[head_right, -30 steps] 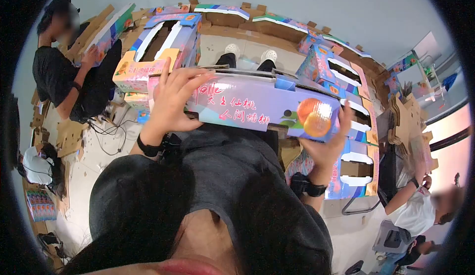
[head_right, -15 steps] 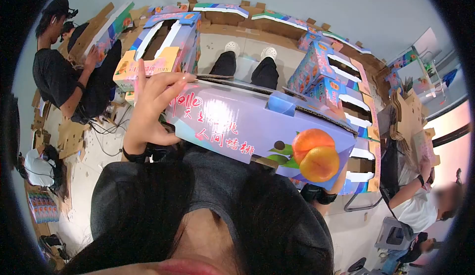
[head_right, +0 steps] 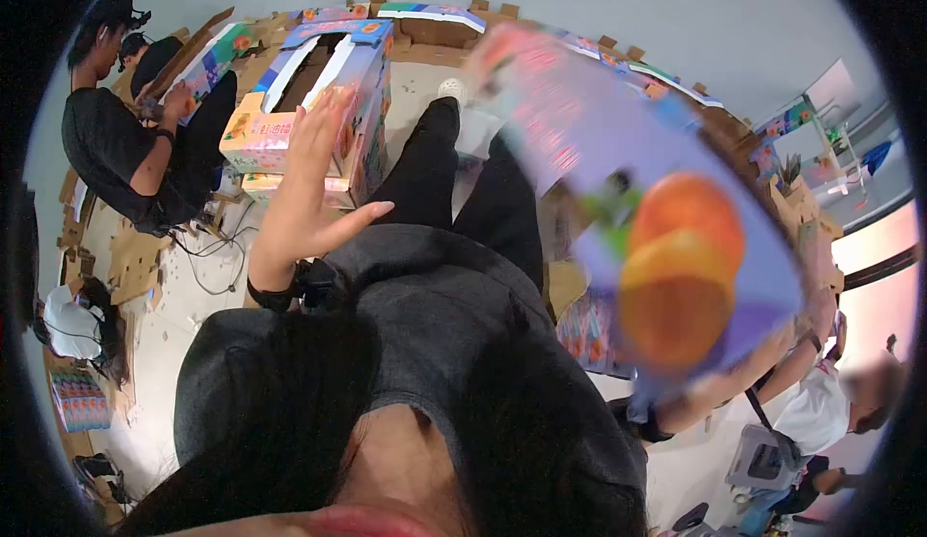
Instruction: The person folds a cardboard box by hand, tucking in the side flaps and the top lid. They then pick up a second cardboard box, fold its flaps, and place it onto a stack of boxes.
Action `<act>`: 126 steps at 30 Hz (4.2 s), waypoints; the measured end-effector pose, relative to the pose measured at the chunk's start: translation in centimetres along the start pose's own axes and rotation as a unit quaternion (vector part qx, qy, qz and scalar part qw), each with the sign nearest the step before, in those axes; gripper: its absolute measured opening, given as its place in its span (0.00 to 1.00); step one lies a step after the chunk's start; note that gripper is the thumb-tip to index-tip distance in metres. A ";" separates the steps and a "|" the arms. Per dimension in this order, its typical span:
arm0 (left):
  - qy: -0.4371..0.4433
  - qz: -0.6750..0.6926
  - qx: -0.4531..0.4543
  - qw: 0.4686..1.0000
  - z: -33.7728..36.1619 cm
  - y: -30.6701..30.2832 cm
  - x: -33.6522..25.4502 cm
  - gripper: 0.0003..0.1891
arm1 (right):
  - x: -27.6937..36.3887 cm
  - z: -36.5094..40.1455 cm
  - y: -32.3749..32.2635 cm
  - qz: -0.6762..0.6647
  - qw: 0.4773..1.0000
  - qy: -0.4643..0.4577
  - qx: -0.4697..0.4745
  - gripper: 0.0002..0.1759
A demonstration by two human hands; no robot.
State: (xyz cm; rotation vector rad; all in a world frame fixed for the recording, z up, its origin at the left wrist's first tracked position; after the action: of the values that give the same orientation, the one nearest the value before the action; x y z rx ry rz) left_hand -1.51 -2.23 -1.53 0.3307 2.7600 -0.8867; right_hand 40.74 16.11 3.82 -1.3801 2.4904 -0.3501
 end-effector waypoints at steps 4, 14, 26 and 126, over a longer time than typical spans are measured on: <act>-0.026 0.031 0.077 0.996 0.5 -0.6 0.3 0.40 | -2.5 0.2 3.1 0.218 0.971 0.029 -0.096 0.57; -0.115 0.248 0.148 0.950 1.6 -0.8 0.7 0.17 | -17.4 6.4 15.4 0.546 0.815 0.190 -0.038 0.49; -0.120 0.358 0.197 0.905 1.8 -0.1 0.4 0.13 | -15.3 16.9 26.6 0.495 0.845 0.125 0.159 0.46; -0.128 -0.186 -0.028 0.974 1.8 1.8 14.5 0.30 | -5.9 37.6 37.4 -0.304 0.693 0.405 0.514 0.20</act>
State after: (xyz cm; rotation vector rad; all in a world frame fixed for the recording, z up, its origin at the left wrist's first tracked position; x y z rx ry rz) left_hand -14.52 0.24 -8.00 -0.3040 2.6347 -0.8582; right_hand 27.48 37.53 -43.26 -1.5280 1.4361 -2.4596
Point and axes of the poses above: each hand's wrist, its own z-axis away from the middle knuckle, its own y-axis out of the palm, x = y × z, the point moved 2 cm from there along -z, towards the middle knuckle, and after that the axes turned 7 degrees about -x, right-handed, at the moved point
